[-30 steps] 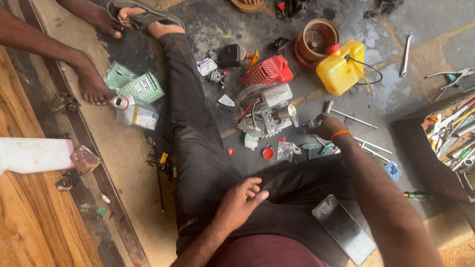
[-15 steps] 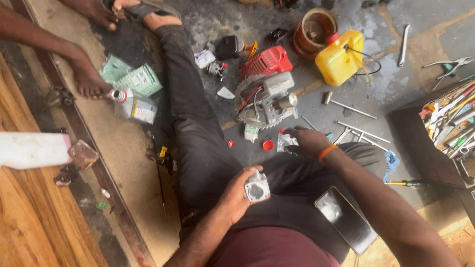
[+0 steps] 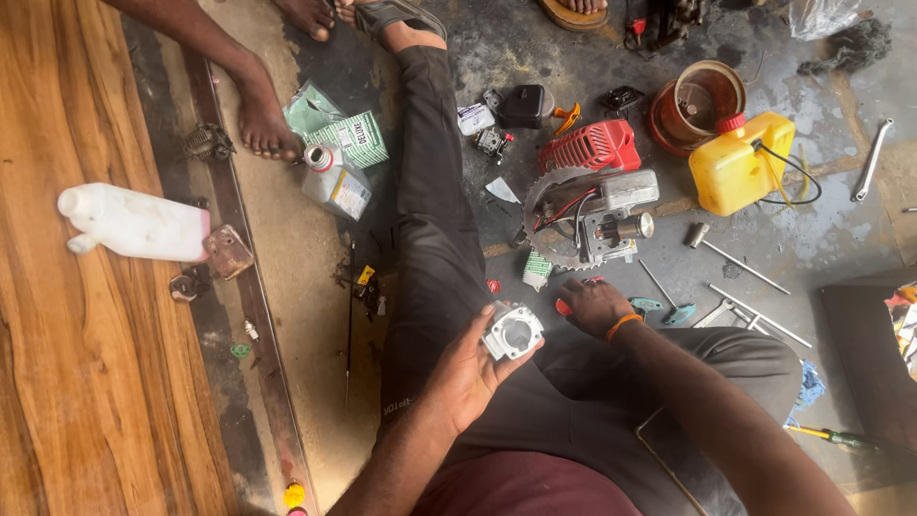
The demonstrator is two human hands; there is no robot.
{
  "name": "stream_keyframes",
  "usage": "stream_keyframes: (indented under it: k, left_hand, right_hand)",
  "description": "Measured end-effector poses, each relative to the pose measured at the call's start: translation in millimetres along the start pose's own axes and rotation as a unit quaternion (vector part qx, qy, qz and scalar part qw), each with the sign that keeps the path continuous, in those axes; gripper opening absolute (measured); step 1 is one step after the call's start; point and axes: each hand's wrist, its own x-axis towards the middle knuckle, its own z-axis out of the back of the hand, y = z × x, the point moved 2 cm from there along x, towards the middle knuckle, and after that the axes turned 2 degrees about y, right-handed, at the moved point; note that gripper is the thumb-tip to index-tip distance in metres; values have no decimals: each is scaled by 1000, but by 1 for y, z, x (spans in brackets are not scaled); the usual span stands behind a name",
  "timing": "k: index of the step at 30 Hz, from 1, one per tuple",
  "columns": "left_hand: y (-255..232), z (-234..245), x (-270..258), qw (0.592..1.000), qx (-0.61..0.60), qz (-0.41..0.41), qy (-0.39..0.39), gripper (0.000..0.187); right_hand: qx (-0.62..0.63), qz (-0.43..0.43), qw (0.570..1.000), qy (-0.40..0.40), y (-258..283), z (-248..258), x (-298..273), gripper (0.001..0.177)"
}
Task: The person sits on the floor and works on a small engine cylinder head. They use pliers to adjust a component, then open a bottle of lubricant and apply it to the engine part. They also handle a small plastic bag containing parts and wipe the engine with a cloth.
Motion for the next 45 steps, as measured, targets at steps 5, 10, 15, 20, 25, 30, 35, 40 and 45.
stream_keyframes:
  k: [5,10,15,20,25,30,35,40,45]
  left_hand:
    - [-5,-32,-5,996,92,-20,2,35]
    - [-8,-63,-10,990,124,-23,69,36]
    - [-4,-83,-2,986,34,-39,161,33]
    - [-1,-116,7,983,25,-87,161,32]
    - [-4,-150,5,975,39,-80,202,37]
    - [-3,-161,7,987,70,-80,120,49]
    - [4,-152,16,988,53,-100,107,56]
    - [4,-150,16,991,65,-91,76,59]
    - [9,-145,20,991,45,-74,103,52]
  right_hand:
    - [84,-29,995,-53,-9,35,-40,54]
    - [266,-52,946,-176,-24,80,-115,48]
    - [385,-29,876,-291,-11,143,-205,50]
    - [420,-105,851,-297,24,213,-276,58]
    - [248,14,878,-408,70,275,-308,60]
    - [145,-9,885,-442,101,310,-306,54]
    - [37,-21,889,-456,112,324,-297,52]
    - [10,-25,893,-449,116,329,-294,50]
    - [-10,-3,896,-445,118,331,-294,48]
